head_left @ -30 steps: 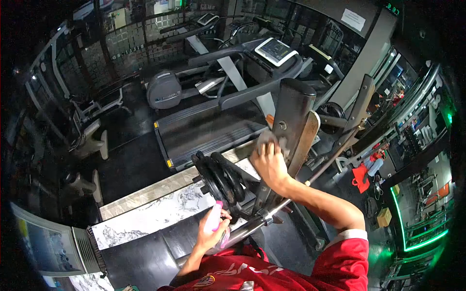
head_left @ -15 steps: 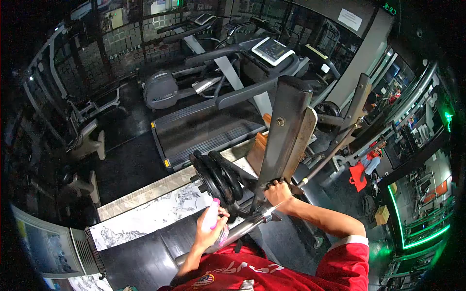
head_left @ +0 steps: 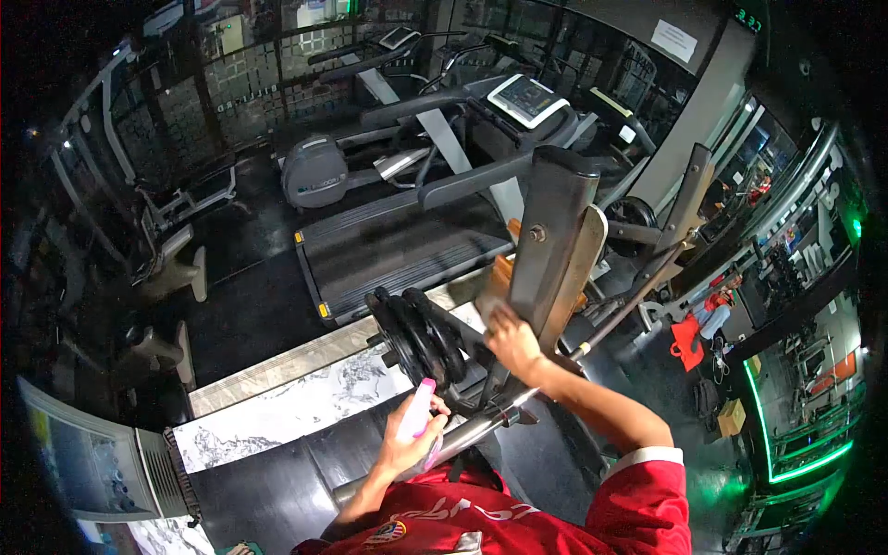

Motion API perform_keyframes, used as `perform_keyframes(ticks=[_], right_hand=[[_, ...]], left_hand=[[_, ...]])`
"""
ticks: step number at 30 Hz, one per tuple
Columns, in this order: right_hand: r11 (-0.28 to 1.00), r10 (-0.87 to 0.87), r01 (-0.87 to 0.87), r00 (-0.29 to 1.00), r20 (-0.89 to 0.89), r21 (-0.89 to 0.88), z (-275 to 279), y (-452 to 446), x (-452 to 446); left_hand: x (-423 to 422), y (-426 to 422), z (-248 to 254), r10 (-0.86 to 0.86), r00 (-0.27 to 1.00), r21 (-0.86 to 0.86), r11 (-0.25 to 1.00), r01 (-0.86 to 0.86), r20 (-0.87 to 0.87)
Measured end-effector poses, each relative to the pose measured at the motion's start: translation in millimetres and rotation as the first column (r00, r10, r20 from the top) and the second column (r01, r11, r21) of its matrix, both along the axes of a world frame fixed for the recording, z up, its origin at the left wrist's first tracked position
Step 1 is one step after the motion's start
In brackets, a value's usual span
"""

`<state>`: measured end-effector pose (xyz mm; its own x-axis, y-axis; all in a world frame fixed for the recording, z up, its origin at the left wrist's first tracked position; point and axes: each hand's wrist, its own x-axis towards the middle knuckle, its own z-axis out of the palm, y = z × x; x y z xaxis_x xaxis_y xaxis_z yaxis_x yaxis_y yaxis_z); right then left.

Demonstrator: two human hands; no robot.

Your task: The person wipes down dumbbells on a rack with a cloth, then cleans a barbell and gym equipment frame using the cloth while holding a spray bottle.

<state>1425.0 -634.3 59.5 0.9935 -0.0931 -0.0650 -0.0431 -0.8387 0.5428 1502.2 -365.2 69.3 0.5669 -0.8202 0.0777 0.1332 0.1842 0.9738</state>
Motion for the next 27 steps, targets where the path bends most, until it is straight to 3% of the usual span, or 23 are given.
perform_keyframes(ticks=[3,6,9,12,14,15,16,18,20,21,22,25,27], right_hand=[[0.997,-0.070,0.062,0.963,-0.259,-0.041,-21.3,13.9,-3.9],[0.987,-0.152,0.161,0.962,-0.228,0.019,9.7,8.3,7.1],[0.993,-0.120,0.121,0.983,0.137,0.005,77.3,4.2,25.3],[0.993,-0.068,0.093,0.955,0.288,-0.071,118.0,5.6,36.0],[0.970,-0.025,0.058,0.990,0.141,-0.234,90.3,8.5,29.3],[0.986,-0.132,0.137,0.990,0.057,-0.095,59.1,11.7,27.3],[0.963,-0.270,0.262,0.927,-0.258,-0.068,29.9,14.2,28.7],[0.991,-0.123,0.101,0.942,-0.312,-0.086,-22.7,23.7,1.6],[0.982,-0.008,-0.042,0.965,-0.263,-0.186,-51.3,15.2,-14.6],[0.998,-0.051,0.041,0.973,-0.227,-0.050,-40.9,12.6,-14.5],[0.987,-0.109,0.129,0.974,-0.198,0.094,-19.4,12.4,-13.7],[0.990,-0.068,0.064,0.997,0.034,0.124,57.5,10.5,-18.4],[0.983,0.015,-0.072,0.946,0.323,0.166,118.7,4.8,-21.8]], left_hand=[[0.2,4.3,4.5,0.028,0.997,-0.007,1.000,-0.029,-0.066],[3.2,4.8,-3.8,0.034,0.998,0.021,0.999,-0.033,-0.054],[3.7,3.5,2.7,0.038,0.999,0.011,0.999,-0.038,-0.032],[2.8,0.7,1.9,0.063,0.998,-0.031,0.997,-0.063,-0.014],[3.0,-1.7,4.2,0.043,0.998,-0.004,0.999,-0.043,-0.048],[2.8,-2.6,4.9,0.021,0.997,0.020,1.000,-0.020,-0.080],[3.1,-3.0,3.5,0.016,0.997,0.020,1.000,-0.014,-0.079],[3.8,-2.8,-0.4,-0.017,1.000,0.024,1.000,0.017,0.008],[4.1,-2.7,3.5,0.009,1.000,0.003,1.000,-0.010,0.014],[1.5,-1.5,4.3,0.027,1.000,-0.011,1.000,-0.027,0.012],[2.0,-1.5,3.5,0.026,1.000,0.034,0.999,-0.025,-0.004],[1.5,-3.7,7.5,0.001,0.999,0.032,1.000,0.000,-0.034],[-2.3,-4.2,11.8,-0.012,0.993,-0.058,0.998,0.005,-0.117]])
